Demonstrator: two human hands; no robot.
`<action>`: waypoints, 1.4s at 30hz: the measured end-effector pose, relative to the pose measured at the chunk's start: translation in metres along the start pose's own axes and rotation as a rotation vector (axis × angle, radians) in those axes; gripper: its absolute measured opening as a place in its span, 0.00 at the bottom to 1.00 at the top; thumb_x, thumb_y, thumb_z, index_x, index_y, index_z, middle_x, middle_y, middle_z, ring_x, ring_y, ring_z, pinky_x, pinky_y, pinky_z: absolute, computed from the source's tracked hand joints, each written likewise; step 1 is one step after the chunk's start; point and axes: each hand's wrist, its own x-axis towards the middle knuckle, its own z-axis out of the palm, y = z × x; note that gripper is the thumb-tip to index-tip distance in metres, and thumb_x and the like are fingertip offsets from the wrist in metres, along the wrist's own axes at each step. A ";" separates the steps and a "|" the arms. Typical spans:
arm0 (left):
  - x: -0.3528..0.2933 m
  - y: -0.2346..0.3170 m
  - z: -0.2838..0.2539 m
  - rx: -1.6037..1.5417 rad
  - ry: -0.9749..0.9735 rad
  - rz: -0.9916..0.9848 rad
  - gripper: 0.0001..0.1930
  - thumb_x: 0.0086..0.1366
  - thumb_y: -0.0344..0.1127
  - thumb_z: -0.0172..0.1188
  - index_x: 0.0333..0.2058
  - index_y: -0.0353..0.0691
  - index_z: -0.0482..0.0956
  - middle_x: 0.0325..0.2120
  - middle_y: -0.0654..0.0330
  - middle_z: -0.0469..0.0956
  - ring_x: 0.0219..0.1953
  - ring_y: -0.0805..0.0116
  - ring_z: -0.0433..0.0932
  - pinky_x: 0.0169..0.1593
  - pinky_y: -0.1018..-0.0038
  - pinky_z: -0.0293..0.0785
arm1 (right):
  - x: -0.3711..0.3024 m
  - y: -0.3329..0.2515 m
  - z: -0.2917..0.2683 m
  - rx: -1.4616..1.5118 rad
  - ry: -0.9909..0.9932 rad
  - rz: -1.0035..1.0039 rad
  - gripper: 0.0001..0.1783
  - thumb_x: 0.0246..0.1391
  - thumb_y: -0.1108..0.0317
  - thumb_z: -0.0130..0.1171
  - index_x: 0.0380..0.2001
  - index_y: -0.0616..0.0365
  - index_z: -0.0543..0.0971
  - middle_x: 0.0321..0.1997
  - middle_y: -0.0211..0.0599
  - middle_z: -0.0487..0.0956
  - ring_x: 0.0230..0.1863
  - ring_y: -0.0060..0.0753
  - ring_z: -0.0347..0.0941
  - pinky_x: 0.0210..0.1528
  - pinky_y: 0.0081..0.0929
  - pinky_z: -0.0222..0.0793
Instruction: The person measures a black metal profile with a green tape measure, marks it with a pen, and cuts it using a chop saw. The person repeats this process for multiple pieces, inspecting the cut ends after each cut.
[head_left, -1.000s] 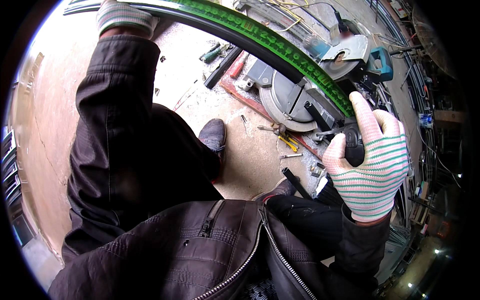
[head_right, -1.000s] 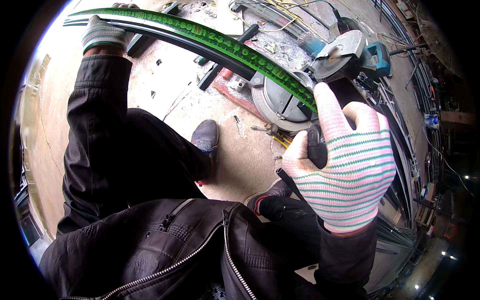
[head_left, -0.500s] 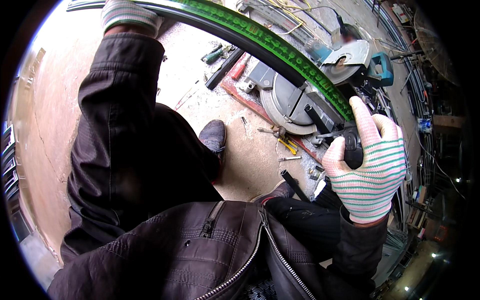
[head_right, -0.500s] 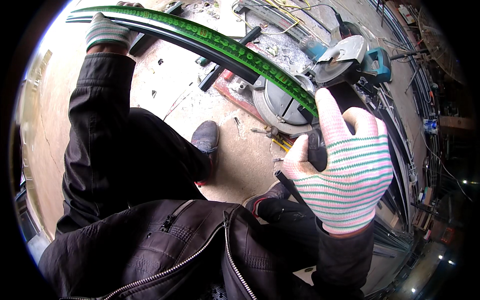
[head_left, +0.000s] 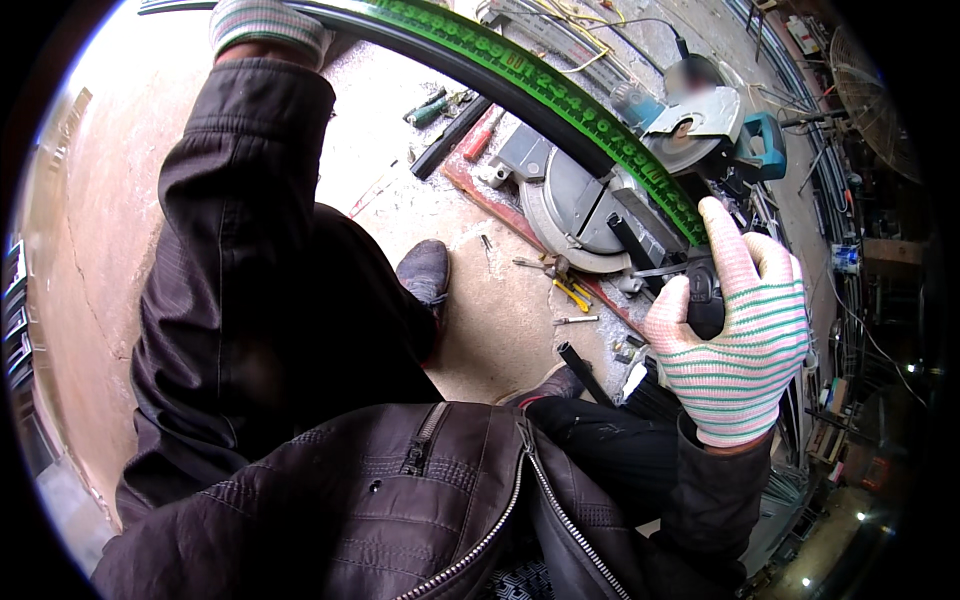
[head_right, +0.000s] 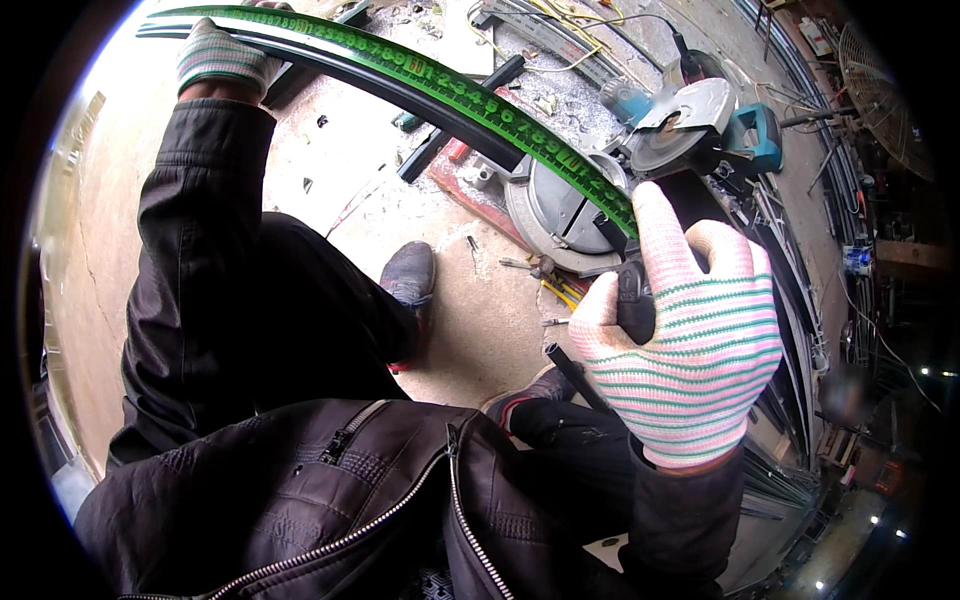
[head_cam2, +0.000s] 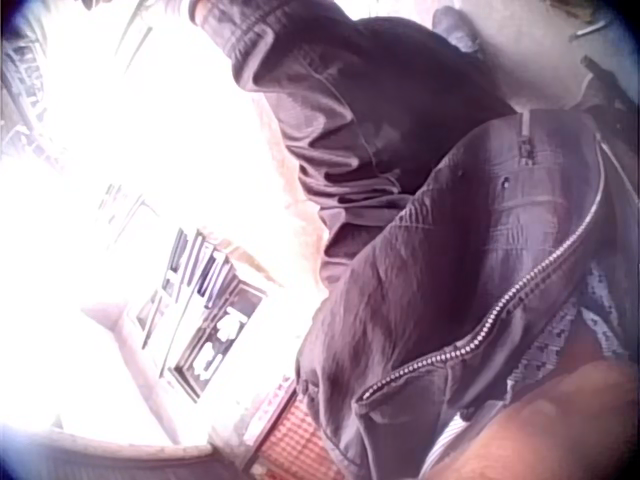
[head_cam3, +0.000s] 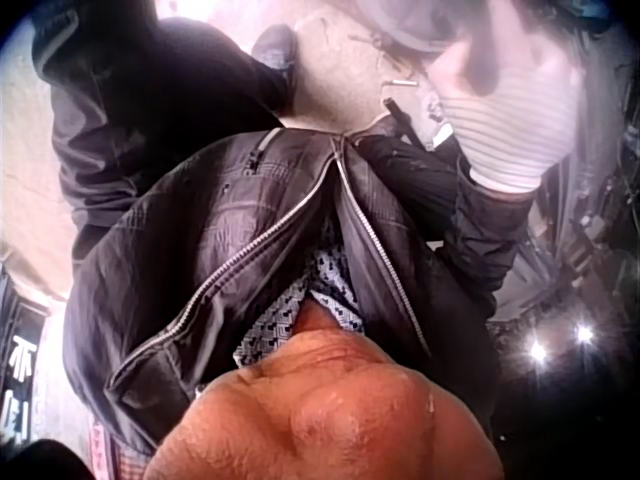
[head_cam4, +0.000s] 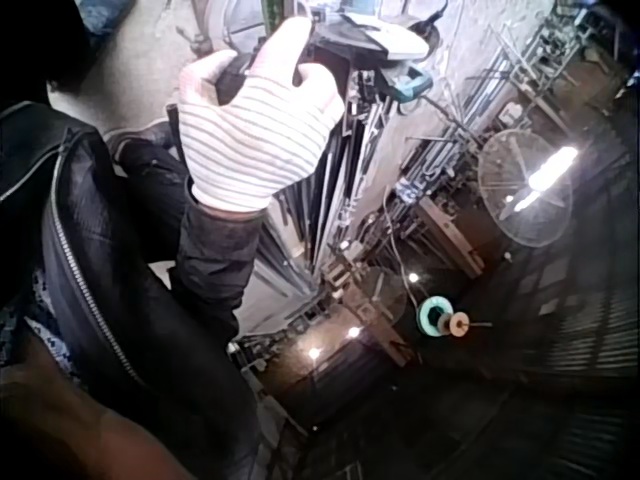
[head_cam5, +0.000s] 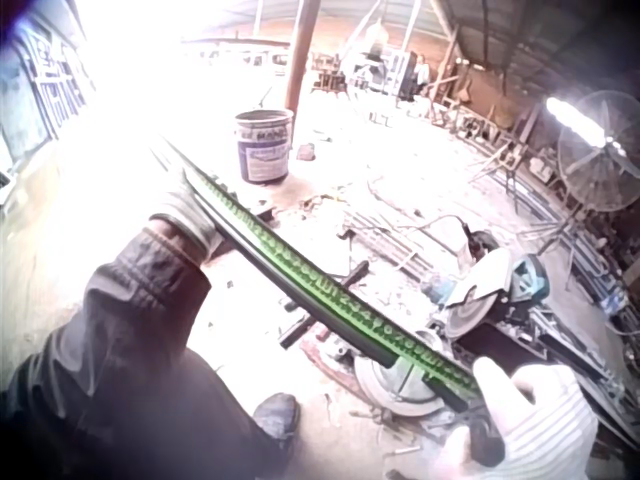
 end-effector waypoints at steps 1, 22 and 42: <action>0.001 0.000 -0.001 0.008 0.002 0.000 0.28 0.70 0.63 0.41 0.36 0.41 0.71 0.25 0.59 0.70 0.29 0.61 0.71 0.38 0.62 0.73 | 0.000 0.000 0.000 -0.002 -0.004 0.001 0.35 0.37 0.70 0.63 0.56 0.53 0.81 0.40 0.44 0.76 0.40 0.44 0.75 0.45 0.38 0.75; 0.007 -0.002 -0.006 0.421 0.001 0.062 0.27 0.69 0.62 0.41 0.36 0.41 0.71 0.27 0.58 0.71 0.31 0.61 0.71 0.41 0.62 0.72 | 0.004 0.002 0.001 -0.016 -0.006 -0.004 0.33 0.37 0.70 0.64 0.54 0.53 0.82 0.39 0.42 0.76 0.39 0.43 0.75 0.44 0.38 0.75; -0.037 0.013 0.042 2.788 -0.517 0.638 0.17 0.72 0.47 0.46 0.45 0.49 0.81 0.47 0.58 0.82 0.51 0.60 0.80 0.55 0.67 0.75 | -0.004 0.012 0.004 0.002 0.005 -0.013 0.32 0.36 0.68 0.69 0.52 0.53 0.82 0.36 0.39 0.74 0.37 0.41 0.74 0.40 0.34 0.76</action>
